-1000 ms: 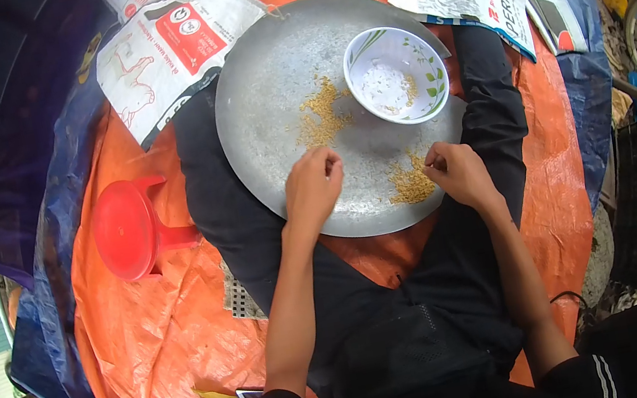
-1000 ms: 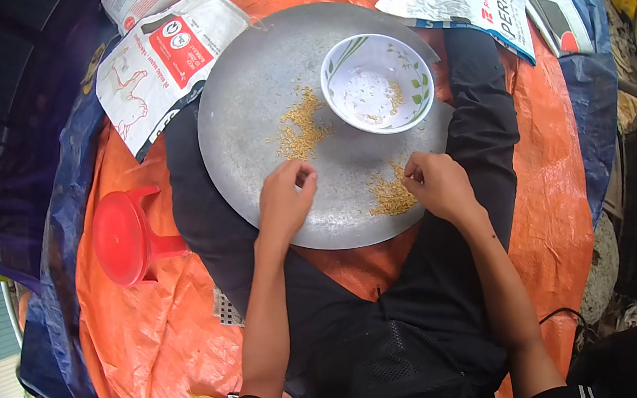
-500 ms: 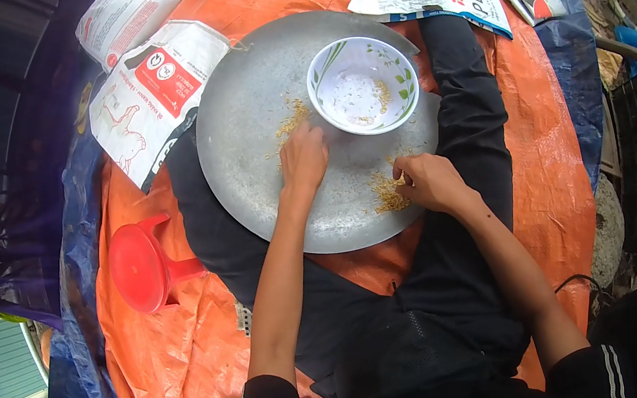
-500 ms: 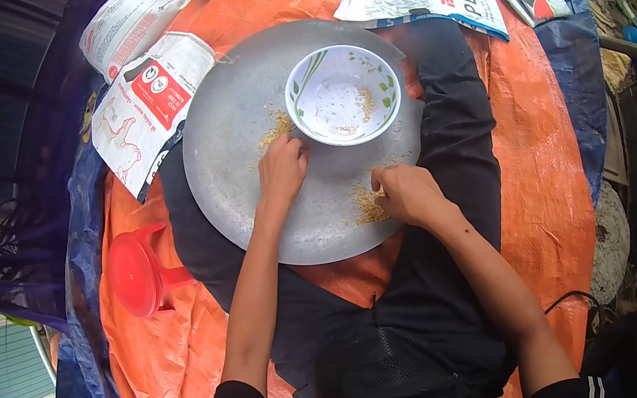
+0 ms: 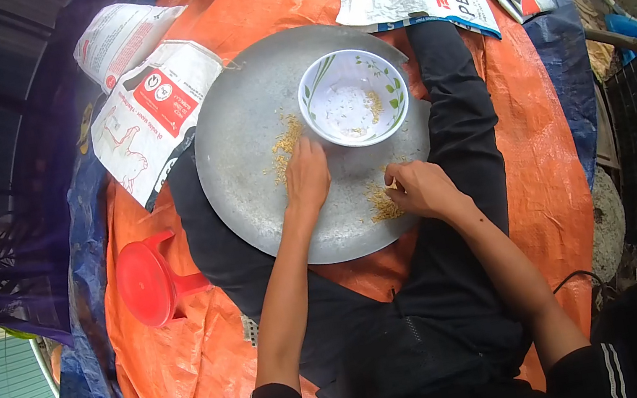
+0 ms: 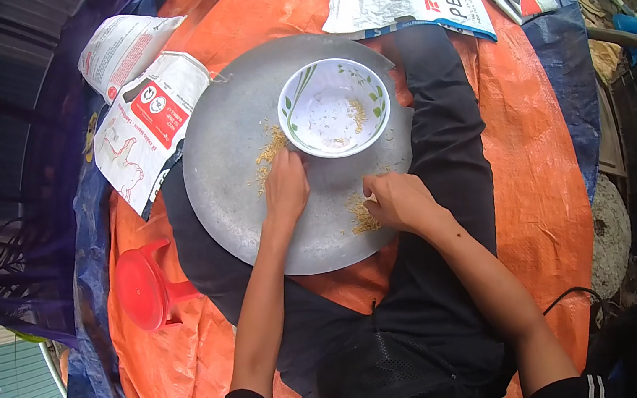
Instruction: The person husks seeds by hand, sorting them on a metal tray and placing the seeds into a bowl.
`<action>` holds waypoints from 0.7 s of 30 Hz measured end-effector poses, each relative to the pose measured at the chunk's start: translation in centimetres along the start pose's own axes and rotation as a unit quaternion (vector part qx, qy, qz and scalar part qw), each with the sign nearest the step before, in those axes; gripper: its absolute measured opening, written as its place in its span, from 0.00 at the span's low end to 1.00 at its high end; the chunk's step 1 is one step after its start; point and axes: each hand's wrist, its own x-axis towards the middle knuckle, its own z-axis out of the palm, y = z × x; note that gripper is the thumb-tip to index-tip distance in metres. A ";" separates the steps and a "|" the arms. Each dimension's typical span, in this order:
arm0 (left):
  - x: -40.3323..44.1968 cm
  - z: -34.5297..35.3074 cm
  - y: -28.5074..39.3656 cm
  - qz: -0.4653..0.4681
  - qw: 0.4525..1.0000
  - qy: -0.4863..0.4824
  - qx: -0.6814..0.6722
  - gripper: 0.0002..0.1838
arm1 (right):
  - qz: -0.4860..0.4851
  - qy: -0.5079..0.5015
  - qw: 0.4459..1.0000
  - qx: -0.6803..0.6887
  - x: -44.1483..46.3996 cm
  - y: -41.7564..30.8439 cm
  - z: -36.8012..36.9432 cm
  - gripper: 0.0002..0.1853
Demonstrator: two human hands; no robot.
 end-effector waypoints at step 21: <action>-9.0 -7.3 7.6 -0.161 0.795 0.039 -0.584 0.12 | -0.176 0.096 0.924 0.324 -1.1 -6.0 0.8 0.11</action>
